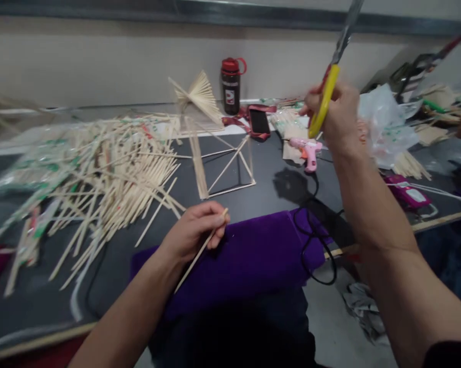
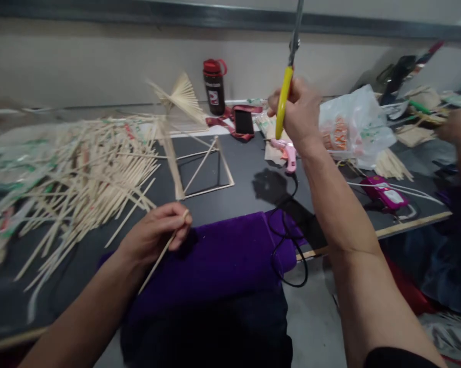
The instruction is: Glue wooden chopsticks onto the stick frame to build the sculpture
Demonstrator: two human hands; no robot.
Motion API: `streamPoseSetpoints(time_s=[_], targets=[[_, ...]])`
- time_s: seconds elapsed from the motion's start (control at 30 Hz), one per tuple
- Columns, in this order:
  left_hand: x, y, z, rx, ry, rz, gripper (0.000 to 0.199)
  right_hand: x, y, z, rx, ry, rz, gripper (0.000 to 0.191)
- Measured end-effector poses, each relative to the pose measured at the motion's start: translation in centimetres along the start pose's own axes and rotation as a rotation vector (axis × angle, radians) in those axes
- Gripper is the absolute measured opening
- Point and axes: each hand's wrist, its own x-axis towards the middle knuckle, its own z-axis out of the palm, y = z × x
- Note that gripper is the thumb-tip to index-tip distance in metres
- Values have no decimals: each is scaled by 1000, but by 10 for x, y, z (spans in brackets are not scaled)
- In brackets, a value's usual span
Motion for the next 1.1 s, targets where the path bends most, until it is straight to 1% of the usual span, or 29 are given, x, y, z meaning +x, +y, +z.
streamPoseSetpoints(time_s=[0.03, 0.07, 0.1, 0.13, 0.17, 0.2, 0.27, 0.3, 0.37, 0.43, 0.53, 0.6, 0.67, 0.73, 0.87, 1.0, 1.1], targets=[[0, 2, 0, -13, 9, 46, 24, -12, -17, 5, 84, 26, 30, 19], [1, 4, -1, -27, 5, 93, 23, -25, -32, 10, 163, 40, 28, 25], [1, 6, -3, -49, 7, 143, 23, -39, -45, 14, 233, 33, 4, 30], [1, 8, -5, -63, 6, 193, 23, -54, -57, 17, 295, -5, -50, 30], [0, 11, -7, -74, 11, 245, 22, -69, -67, 20, 351, -46, -89, 27], [-1, 14, -9, -73, 16, 295, 21, -85, -75, 21, 395, -129, -91, 24], [-5, 21, -11, -49, 13, 415, 17, -116, -88, 21, 432, -312, -41, 21], [-7, 25, -10, -29, 6, 482, 14, -130, -93, 20, 430, -376, -2, 24], [-12, 31, -9, 6, 2, 597, 11, -154, -100, 17, 405, -473, 68, 31], [-14, 36, -8, 30, 30, 699, 10, -169, -103, 16, 337, -526, 103, 33], [-13, 40, -8, 69, 70, 837, 11, -179, -104, 20, 179, -561, 95, 38], [-11, 40, -11, 92, 96, 891, 11, -180, -104, 25, 62, -564, 76, 43], [-9, 39, -14, 110, 114, 916, 11, -179, -104, 31, -46, -568, 47, 46], [-6, 38, -19, 124, 122, 922, 10, -179, -103, 37, -128, -578, 9, 48], [0, 33, -33, 140, 147, 912, 8, -181, -96, 47, -209, -602, -54, 55], [3, 29, -44, 219, 158, 891, 7, -184, -89, 53, -227, -600, -108, 59], [4, 26, -47, 287, 182, 879, 6, -186, -87, 54, -220, -598, -134, 57]])
